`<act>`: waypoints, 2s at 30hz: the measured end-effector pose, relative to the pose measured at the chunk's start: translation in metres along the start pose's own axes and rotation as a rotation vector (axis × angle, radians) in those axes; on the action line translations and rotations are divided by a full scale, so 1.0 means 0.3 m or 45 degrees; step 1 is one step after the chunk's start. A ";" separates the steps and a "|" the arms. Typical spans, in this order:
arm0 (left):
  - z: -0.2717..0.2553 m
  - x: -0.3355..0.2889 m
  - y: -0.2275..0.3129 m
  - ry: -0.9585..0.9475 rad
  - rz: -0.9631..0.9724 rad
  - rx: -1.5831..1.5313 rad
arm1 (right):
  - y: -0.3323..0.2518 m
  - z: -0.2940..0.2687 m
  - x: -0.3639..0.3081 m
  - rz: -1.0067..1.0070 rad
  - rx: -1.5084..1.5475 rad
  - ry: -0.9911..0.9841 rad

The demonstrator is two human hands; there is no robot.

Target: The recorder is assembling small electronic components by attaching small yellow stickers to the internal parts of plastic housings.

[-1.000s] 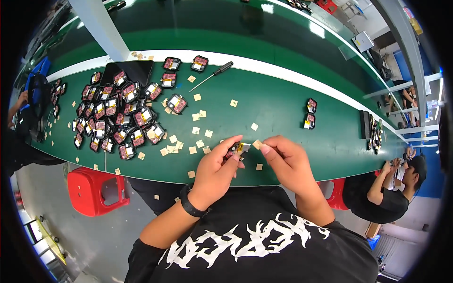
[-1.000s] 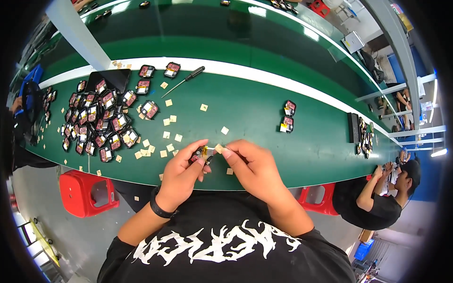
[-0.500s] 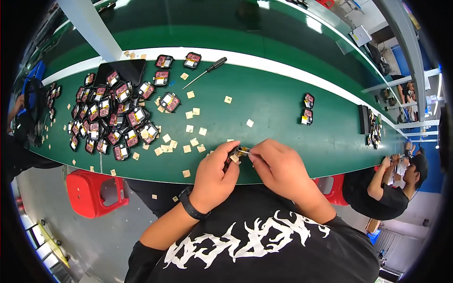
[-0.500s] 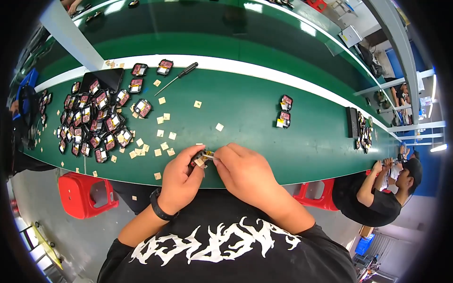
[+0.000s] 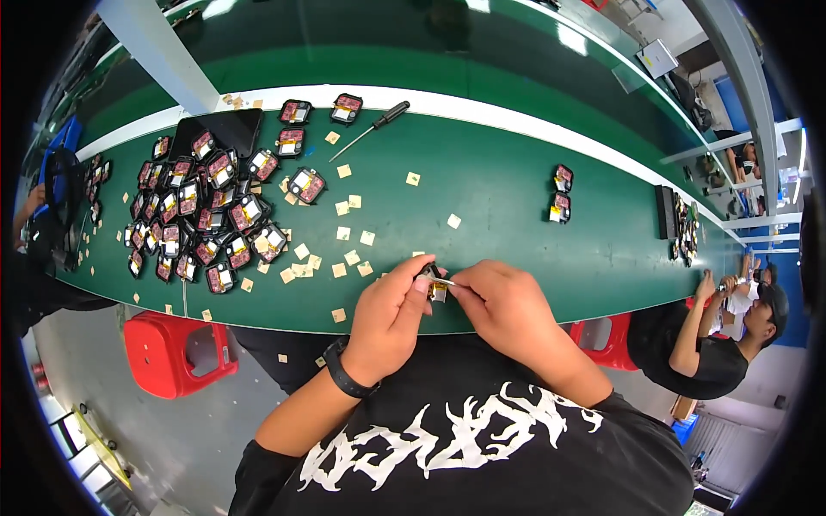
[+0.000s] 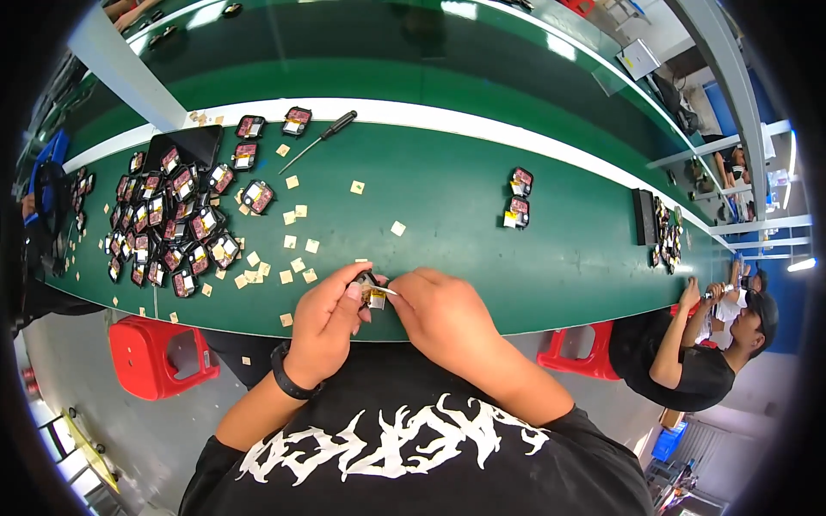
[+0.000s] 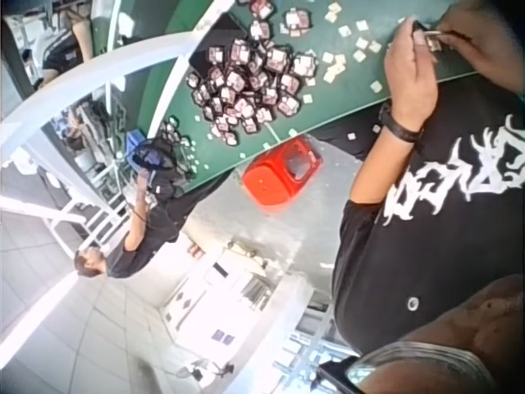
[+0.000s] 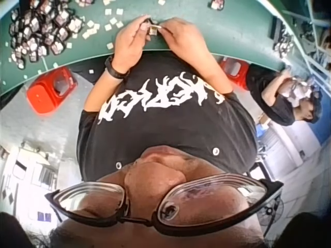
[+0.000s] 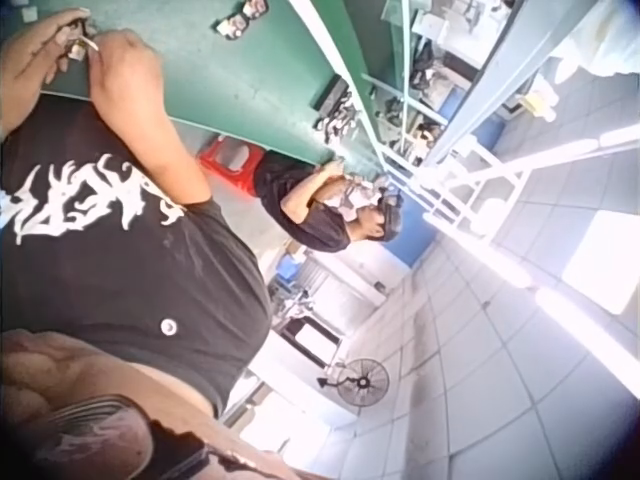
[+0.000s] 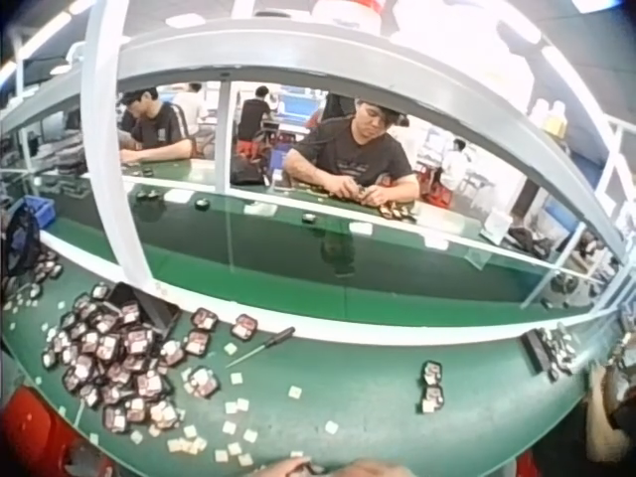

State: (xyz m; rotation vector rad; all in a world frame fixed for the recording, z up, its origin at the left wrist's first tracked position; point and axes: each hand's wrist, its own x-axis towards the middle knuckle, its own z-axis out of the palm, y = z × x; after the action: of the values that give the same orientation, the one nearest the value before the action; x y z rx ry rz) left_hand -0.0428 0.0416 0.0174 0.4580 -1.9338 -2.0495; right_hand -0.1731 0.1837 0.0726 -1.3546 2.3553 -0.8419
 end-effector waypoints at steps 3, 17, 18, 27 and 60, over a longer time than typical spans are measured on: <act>-0.023 0.001 0.015 -0.036 -0.111 -0.103 | -0.006 -0.008 0.005 0.044 0.036 -0.044; -0.046 0.016 0.027 -0.179 -0.428 -0.239 | 0.082 -0.016 0.015 0.091 0.483 -0.291; -0.044 0.016 0.025 -0.161 -0.436 -0.265 | 0.087 -0.010 0.010 0.093 0.490 -0.288; -0.021 0.031 0.050 -0.113 -0.555 -0.236 | 0.109 -0.027 -0.007 0.083 0.622 -0.322; -0.010 0.033 0.062 -0.140 -0.528 -0.099 | 0.148 -0.038 -0.005 0.010 0.524 -0.227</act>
State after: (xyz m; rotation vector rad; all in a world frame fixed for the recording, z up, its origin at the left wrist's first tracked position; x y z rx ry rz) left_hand -0.0508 0.0338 0.0355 0.7997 -1.9380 -2.4380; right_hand -0.2088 0.2059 0.0539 -1.1909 1.9172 -1.0816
